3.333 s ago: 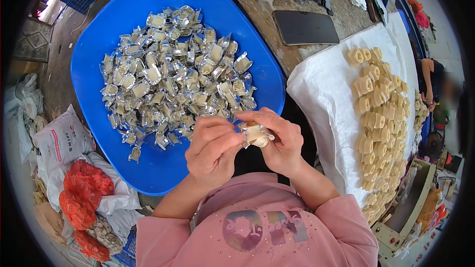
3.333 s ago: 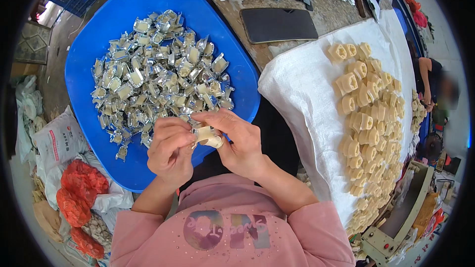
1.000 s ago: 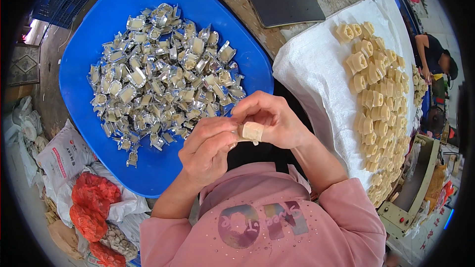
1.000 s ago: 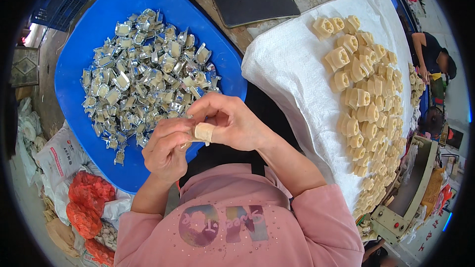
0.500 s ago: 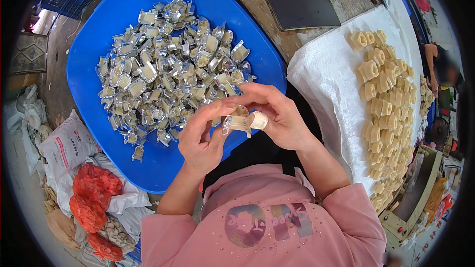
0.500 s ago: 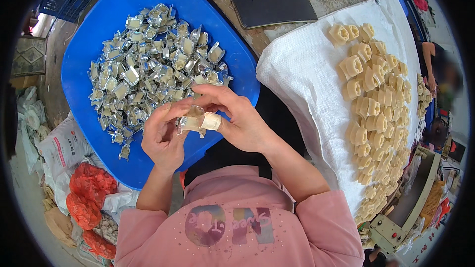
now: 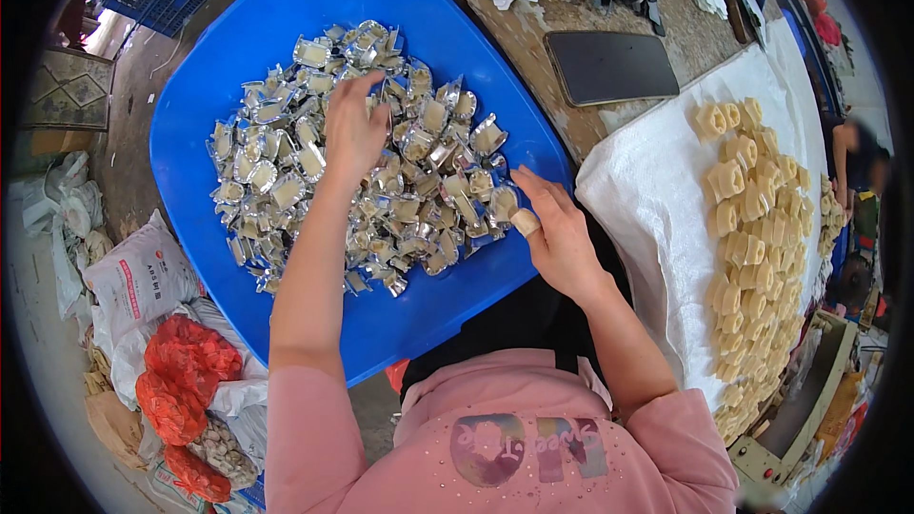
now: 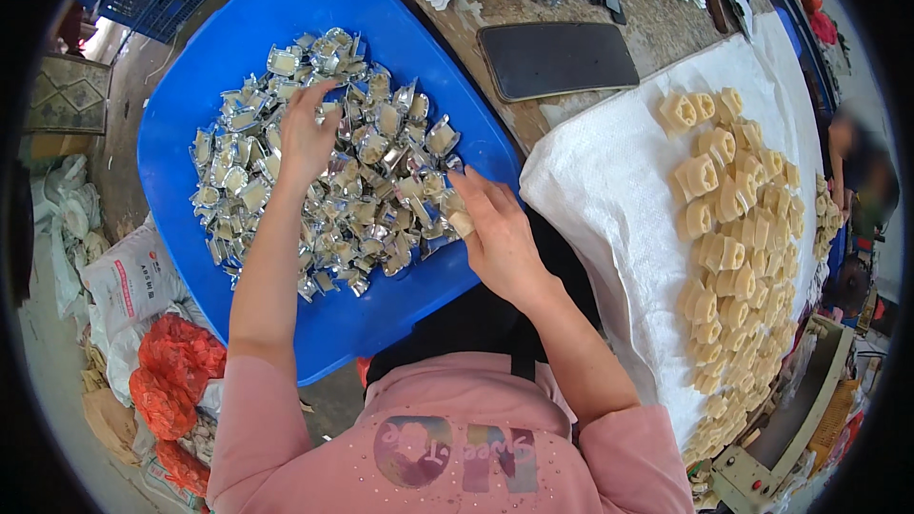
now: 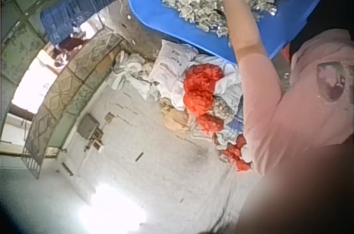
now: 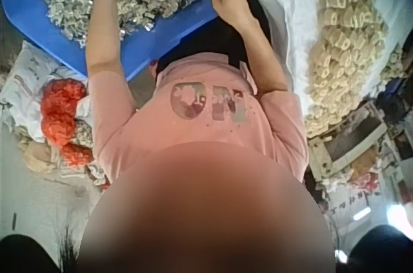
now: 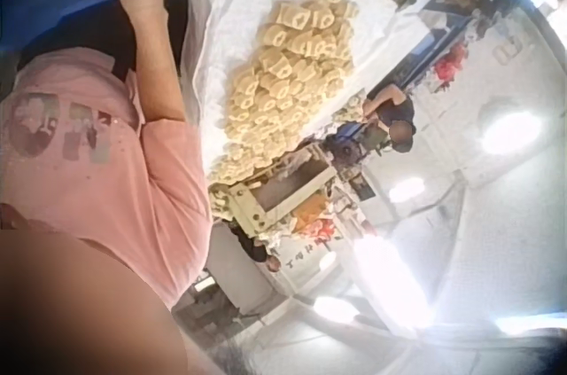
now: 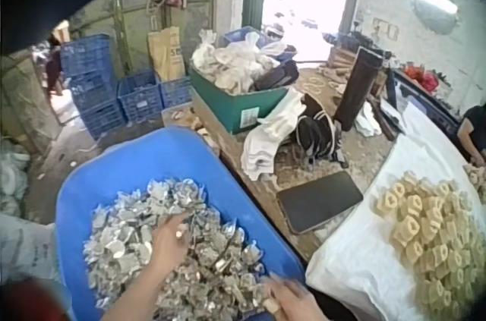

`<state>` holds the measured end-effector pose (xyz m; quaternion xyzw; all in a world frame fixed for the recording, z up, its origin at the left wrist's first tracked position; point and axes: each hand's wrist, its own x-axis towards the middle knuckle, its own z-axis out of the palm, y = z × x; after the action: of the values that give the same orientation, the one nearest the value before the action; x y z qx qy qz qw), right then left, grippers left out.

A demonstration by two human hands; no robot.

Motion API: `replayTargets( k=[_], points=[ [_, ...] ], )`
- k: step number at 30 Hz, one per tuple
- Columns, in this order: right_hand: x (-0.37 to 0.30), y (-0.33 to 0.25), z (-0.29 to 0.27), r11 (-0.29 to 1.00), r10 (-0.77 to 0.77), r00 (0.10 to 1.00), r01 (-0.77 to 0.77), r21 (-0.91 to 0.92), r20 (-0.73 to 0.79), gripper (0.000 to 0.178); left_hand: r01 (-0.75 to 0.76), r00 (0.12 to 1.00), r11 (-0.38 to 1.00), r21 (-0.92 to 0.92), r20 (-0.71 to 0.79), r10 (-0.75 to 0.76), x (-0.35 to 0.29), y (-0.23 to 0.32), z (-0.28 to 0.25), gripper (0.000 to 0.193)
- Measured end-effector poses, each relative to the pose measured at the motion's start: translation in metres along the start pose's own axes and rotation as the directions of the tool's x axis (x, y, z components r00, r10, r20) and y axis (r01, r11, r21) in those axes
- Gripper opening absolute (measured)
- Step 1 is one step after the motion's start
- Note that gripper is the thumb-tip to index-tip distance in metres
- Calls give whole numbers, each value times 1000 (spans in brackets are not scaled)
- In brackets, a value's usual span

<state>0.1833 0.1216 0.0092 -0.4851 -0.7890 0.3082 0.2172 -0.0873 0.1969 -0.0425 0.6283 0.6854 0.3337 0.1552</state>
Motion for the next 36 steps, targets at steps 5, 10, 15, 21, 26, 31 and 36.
replayTargets(
  k=[5,10,15,21,26,31,36],
  points=[
    [-10,7,-3,998,-33,999,34,55,-21,47,156,985,969,192,-96,-140,50,-33,46,41],
    [-18,8,-13,993,23,1000,-23,117,2,40,333,943,909,250,-91,-320,68,-49,72,38],
    [-22,10,-16,992,33,999,-35,124,13,36,286,953,915,283,-181,-242,68,-62,71,30],
    [-20,9,-15,989,31,999,-34,141,23,30,5,984,998,-63,-180,-16,38,-49,34,29],
    [-10,-4,-16,939,46,999,-38,343,-15,28,180,982,772,-610,150,-111,-29,9,-1,24],
    [-5,-22,-2,610,167,985,-129,782,33,26,302,938,517,-801,347,-11,-99,70,-22,31],
    [-14,-27,-3,618,-15,1000,4,786,6,16,137,980,572,-809,195,41,-125,98,-29,29]
  ],
)
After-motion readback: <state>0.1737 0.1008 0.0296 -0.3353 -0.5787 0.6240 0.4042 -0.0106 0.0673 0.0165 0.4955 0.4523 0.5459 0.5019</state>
